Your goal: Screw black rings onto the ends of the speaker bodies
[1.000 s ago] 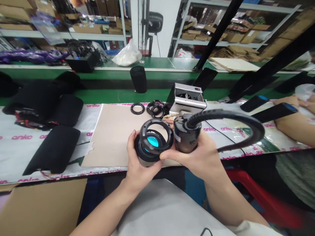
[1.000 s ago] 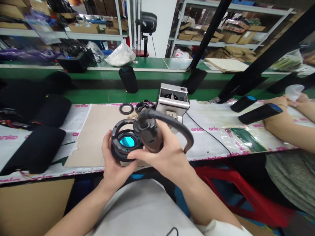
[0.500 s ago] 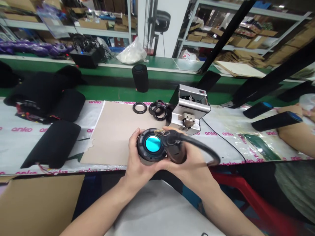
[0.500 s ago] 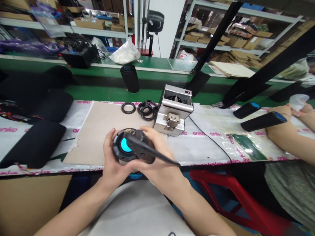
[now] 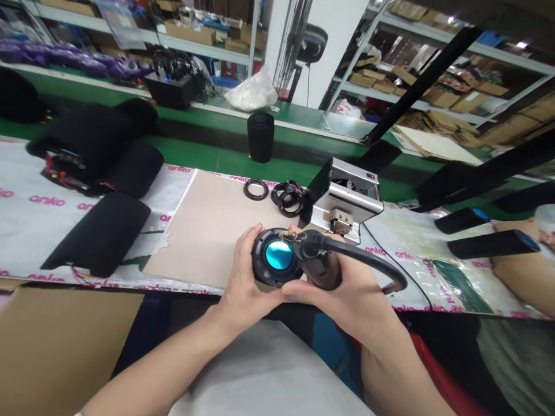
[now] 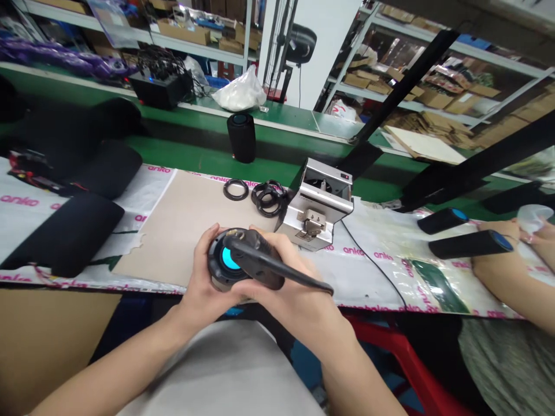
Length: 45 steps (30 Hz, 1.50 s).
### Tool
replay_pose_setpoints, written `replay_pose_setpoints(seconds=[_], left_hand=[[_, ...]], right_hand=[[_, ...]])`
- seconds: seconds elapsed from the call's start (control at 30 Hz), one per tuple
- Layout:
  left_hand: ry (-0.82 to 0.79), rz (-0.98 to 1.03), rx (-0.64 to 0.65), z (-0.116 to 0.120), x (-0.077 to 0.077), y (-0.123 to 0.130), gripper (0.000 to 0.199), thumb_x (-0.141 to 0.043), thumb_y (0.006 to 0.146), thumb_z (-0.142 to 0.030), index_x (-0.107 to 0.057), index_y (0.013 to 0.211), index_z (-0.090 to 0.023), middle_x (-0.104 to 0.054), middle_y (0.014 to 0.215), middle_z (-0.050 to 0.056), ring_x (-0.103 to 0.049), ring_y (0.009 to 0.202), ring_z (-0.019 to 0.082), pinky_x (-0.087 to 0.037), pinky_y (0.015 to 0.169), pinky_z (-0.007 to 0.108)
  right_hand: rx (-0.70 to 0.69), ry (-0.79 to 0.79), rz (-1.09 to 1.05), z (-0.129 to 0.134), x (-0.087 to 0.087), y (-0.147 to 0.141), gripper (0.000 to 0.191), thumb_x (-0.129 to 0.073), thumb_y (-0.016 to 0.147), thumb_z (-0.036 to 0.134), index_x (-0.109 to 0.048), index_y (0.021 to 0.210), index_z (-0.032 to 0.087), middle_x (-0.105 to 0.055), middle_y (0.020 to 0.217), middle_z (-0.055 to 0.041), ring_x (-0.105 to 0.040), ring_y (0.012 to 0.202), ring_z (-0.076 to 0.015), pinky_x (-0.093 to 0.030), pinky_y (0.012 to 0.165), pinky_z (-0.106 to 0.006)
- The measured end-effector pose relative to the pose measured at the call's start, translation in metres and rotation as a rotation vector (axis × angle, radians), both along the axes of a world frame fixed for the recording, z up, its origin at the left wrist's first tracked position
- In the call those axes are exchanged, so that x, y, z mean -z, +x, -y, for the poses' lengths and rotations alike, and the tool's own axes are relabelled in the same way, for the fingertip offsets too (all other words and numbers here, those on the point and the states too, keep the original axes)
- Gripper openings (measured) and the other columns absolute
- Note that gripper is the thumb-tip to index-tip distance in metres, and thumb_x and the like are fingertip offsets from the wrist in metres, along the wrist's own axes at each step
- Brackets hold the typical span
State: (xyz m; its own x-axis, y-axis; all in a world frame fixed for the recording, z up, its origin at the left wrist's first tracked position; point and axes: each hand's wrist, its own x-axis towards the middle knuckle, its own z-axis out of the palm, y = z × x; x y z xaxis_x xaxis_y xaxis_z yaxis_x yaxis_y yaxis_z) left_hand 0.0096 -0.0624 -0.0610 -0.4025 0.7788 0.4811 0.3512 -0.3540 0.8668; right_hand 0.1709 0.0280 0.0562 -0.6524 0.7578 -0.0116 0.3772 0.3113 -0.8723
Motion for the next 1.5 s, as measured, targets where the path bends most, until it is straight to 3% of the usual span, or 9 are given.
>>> replay_pose_setpoints(seconds=[0.23, 0.37, 0.57, 0.7, 0.9, 1.07, 1.17, 1.3, 1.5], left_hand=[[0.002, -0.061, 0.177, 0.002, -0.017, -0.026, 0.134, -0.093, 0.076, -0.067, -0.009, 0.176, -0.038, -0.034, 0.175, 0.022, -0.046, 0.159, 0.046, -0.045, 0.127, 0.068], [0.071, -0.162, 0.198, -0.006, -0.037, -0.040, 0.129, -0.091, 0.064, -0.078, -0.034, 0.172, -0.034, -0.043, 0.173, 0.021, -0.046, 0.159, 0.046, -0.045, 0.128, 0.066], [0.074, -0.218, 0.068, -0.018, -0.047, -0.037, 0.076, -0.095, 0.081, -0.038, -0.062, 0.149, -0.024, -0.069, 0.143, 0.015, -0.068, 0.135, 0.033, -0.059, 0.116, 0.049], [0.055, -0.234, 0.039, -0.017, -0.047, -0.036, 0.076, -0.093, 0.080, -0.030, -0.062, 0.149, -0.022, -0.069, 0.145, 0.015, -0.067, 0.137, 0.033, -0.056, 0.119, 0.049], [-0.039, -0.189, 0.029, -0.010, -0.047, -0.039, 0.080, -0.093, 0.076, -0.024, -0.063, 0.150, -0.021, -0.070, 0.146, 0.014, -0.069, 0.136, 0.033, -0.054, 0.119, 0.045], [0.035, -0.195, 0.020, -0.013, -0.047, -0.040, 0.082, -0.091, 0.073, -0.019, -0.065, 0.150, -0.021, -0.074, 0.137, 0.011, -0.074, 0.125, 0.029, -0.056, 0.112, 0.041], [0.085, -0.198, 0.005, -0.024, -0.047, -0.035, 0.082, -0.090, 0.073, -0.020, -0.065, 0.151, -0.021, -0.075, 0.133, 0.010, -0.074, 0.120, 0.027, -0.057, 0.109, 0.039], [0.106, -0.218, 0.034, -0.045, -0.048, -0.022, 0.083, -0.092, 0.073, -0.025, -0.064, 0.151, -0.021, -0.075, 0.132, 0.010, -0.074, 0.120, 0.028, -0.059, 0.106, 0.039], [0.082, -0.252, 0.046, -0.061, -0.045, -0.014, 0.082, -0.093, 0.076, -0.039, -0.062, 0.150, -0.021, -0.075, 0.133, 0.010, -0.074, 0.120, 0.029, -0.060, 0.106, 0.042]], right_hand=[[0.071, -0.094, -0.079, 0.003, 0.010, -0.006, 0.074, -0.098, 0.077, 0.046, -0.067, 0.143, 0.033, -0.072, 0.140, -0.0056, -0.070, 0.131, -0.0316, -0.060, 0.115, -0.052], [0.054, -0.187, -0.197, 0.003, 0.015, -0.007, 0.070, -0.099, 0.077, 0.043, -0.069, 0.140, 0.036, -0.074, 0.139, -0.0024, -0.068, 0.137, -0.0285, -0.058, 0.117, -0.047], [0.254, -0.226, -0.635, -0.024, 0.005, 0.020, 0.042, -0.095, 0.081, 0.036, -0.071, 0.114, 0.028, -0.080, 0.126, -0.0047, -0.068, 0.058, -0.0117, -0.057, 0.056, -0.029], [0.477, 0.040, -1.037, -0.036, 0.008, 0.047, 0.048, -0.089, 0.086, 0.057, -0.058, 0.110, 0.030, -0.082, 0.097, -0.0024, -0.062, 0.048, -0.0134, -0.057, 0.052, -0.031], [0.503, 0.077, -0.891, -0.032, 0.049, 0.058, 0.059, -0.102, 0.070, 0.044, -0.059, 0.105, 0.024, -0.073, 0.086, 0.0019, -0.061, 0.050, -0.0119, -0.051, 0.048, -0.027], [0.448, -0.121, -0.734, -0.043, 0.066, 0.059, 0.064, -0.106, 0.061, 0.027, -0.061, 0.105, 0.022, -0.073, 0.079, 0.0018, -0.066, 0.063, -0.0137, -0.056, 0.060, -0.027], [0.388, -0.179, -0.809, -0.056, 0.052, 0.057, 0.054, -0.101, 0.073, 0.035, -0.059, 0.105, 0.023, -0.062, 0.060, 0.0083, -0.054, 0.045, -0.0119, -0.047, 0.047, -0.027], [0.363, 0.050, -1.107, -0.076, 0.006, 0.038, 0.038, -0.088, 0.091, 0.040, -0.058, 0.110, 0.027, -0.057, 0.060, 0.0103, -0.052, 0.044, -0.0123, -0.048, 0.049, -0.030], [0.364, 0.161, -1.094, -0.107, -0.028, -0.006, 0.064, -0.091, 0.076, 0.069, -0.046, 0.090, 0.027, -0.048, 0.063, 0.0106, -0.045, 0.042, -0.0090, -0.036, 0.039, -0.027]])
